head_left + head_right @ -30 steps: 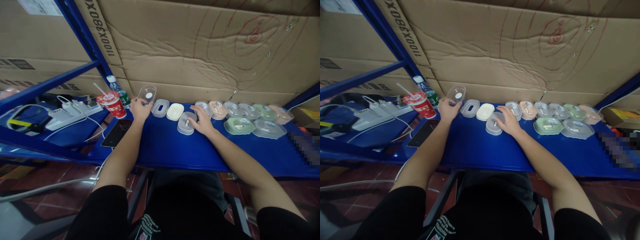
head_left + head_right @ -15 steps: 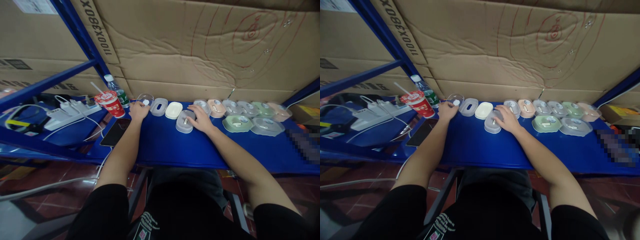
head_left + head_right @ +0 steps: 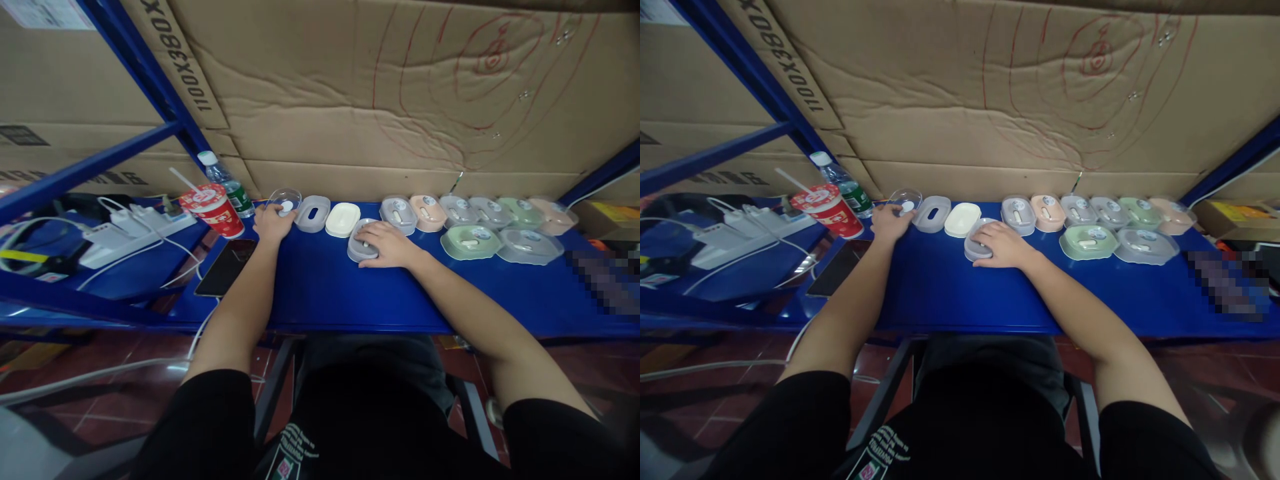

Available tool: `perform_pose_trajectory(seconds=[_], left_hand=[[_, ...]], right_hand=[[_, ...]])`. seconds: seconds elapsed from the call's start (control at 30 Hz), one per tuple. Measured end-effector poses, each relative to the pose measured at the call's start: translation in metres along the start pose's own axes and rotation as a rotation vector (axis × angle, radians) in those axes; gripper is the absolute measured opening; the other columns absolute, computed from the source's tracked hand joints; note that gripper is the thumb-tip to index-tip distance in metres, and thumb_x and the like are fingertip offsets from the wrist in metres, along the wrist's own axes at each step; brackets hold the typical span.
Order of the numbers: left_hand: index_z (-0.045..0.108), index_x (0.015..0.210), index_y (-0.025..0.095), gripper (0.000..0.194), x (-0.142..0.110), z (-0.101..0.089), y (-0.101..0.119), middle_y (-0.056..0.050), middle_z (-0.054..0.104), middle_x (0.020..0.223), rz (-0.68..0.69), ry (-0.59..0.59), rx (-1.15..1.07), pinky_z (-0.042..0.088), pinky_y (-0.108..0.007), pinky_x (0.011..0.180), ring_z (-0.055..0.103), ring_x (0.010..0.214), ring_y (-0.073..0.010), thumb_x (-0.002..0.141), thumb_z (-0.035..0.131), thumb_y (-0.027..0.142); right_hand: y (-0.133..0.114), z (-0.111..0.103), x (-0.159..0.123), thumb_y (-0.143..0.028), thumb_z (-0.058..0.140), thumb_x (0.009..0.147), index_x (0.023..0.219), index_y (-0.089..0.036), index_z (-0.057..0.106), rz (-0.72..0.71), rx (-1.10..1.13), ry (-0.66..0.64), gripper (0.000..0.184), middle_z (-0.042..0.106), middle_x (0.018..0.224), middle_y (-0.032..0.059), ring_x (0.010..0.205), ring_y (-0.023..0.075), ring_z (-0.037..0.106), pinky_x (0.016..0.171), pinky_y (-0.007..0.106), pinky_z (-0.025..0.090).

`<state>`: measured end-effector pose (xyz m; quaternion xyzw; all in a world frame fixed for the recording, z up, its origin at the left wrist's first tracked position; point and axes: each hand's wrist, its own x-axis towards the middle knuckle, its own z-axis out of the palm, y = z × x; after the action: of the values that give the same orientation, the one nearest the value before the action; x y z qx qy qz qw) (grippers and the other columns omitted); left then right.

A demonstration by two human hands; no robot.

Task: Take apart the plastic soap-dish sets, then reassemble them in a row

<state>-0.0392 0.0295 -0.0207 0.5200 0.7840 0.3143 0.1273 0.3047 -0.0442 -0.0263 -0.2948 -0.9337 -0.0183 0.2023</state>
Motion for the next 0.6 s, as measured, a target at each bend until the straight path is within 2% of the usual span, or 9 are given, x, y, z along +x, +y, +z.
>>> perform_pose_trajectory(seconds=[0.13,0.23,0.3,0.37,0.43,0.53,0.6], left_hand=[[0.072,0.124,0.024,0.051,0.0,0.002,0.002,-0.018,0.042,0.167,0.007,0.027,-0.005,0.03,-0.063,0.127,0.039,0.156,-0.0424,0.086,0.077,0.058],[0.072,0.122,0.023,0.05,-0.001,0.004,0.003,-0.02,0.044,0.165,0.034,0.09,-0.017,0.029,-0.063,0.127,0.037,0.156,-0.0446,0.084,0.079,0.054],[0.071,0.123,0.021,0.049,-0.002,0.005,0.004,-0.021,0.046,0.162,0.12,0.168,-0.039,0.029,-0.062,0.126,0.037,0.155,-0.0443,0.085,0.078,0.051],[0.07,0.124,0.021,0.046,-0.007,0.005,0.008,-0.02,0.05,0.158,0.287,0.23,-0.074,0.031,-0.061,0.126,0.041,0.153,-0.0416,0.088,0.076,0.05],[0.068,0.125,0.022,0.046,-0.016,0.007,0.014,-0.017,0.056,0.153,0.523,0.206,-0.109,0.032,-0.059,0.126,0.047,0.149,-0.0383,0.091,0.073,0.053],[0.065,0.133,0.025,0.061,-0.04,0.012,0.026,-0.014,0.06,0.151,0.906,-0.001,-0.118,0.035,-0.058,0.125,0.052,0.144,-0.037,0.087,0.076,0.065],[0.062,0.141,0.026,0.08,-0.06,0.018,0.034,-0.015,0.058,0.154,1.084,-0.132,-0.105,0.036,-0.059,0.124,0.052,0.144,-0.0385,0.079,0.081,0.073]], right_hand=[[-0.001,0.0,0.0,-0.059,0.061,0.102,0.124,-0.018,0.077,-0.029,-0.011,-0.015,0.049,0.078,0.126,0.0147,0.116,0.0327,0.071,0.104,0.049,0.049],[-0.003,0.001,0.0,-0.052,0.052,0.108,0.119,-0.018,0.079,-0.038,-0.031,-0.005,0.045,0.081,0.116,0.0133,0.106,0.0284,0.073,0.098,0.044,0.05],[-0.006,0.001,0.0,-0.049,0.049,0.11,0.117,-0.016,0.08,-0.049,-0.049,0.023,0.046,0.081,0.113,0.0141,0.102,0.0277,0.073,0.094,0.043,0.051],[-0.009,0.002,0.0,-0.047,0.047,0.11,0.114,-0.016,0.081,-0.075,-0.065,0.049,0.046,0.082,0.109,0.0139,0.1,0.0273,0.073,0.092,0.042,0.052],[-0.012,0.002,0.001,-0.045,0.046,0.111,0.111,-0.016,0.081,-0.094,-0.073,0.077,0.046,0.082,0.106,0.0128,0.097,0.0261,0.073,0.09,0.041,0.053],[-0.016,0.002,0.002,-0.044,0.046,0.111,0.11,-0.017,0.081,-0.078,-0.069,0.149,0.044,0.082,0.105,0.0118,0.095,0.0243,0.073,0.089,0.04,0.055],[-0.018,0.001,0.003,-0.045,0.048,0.11,0.11,-0.018,0.082,-0.046,-0.049,0.211,0.043,0.082,0.104,0.0115,0.094,0.0244,0.074,0.087,0.04,0.058]])
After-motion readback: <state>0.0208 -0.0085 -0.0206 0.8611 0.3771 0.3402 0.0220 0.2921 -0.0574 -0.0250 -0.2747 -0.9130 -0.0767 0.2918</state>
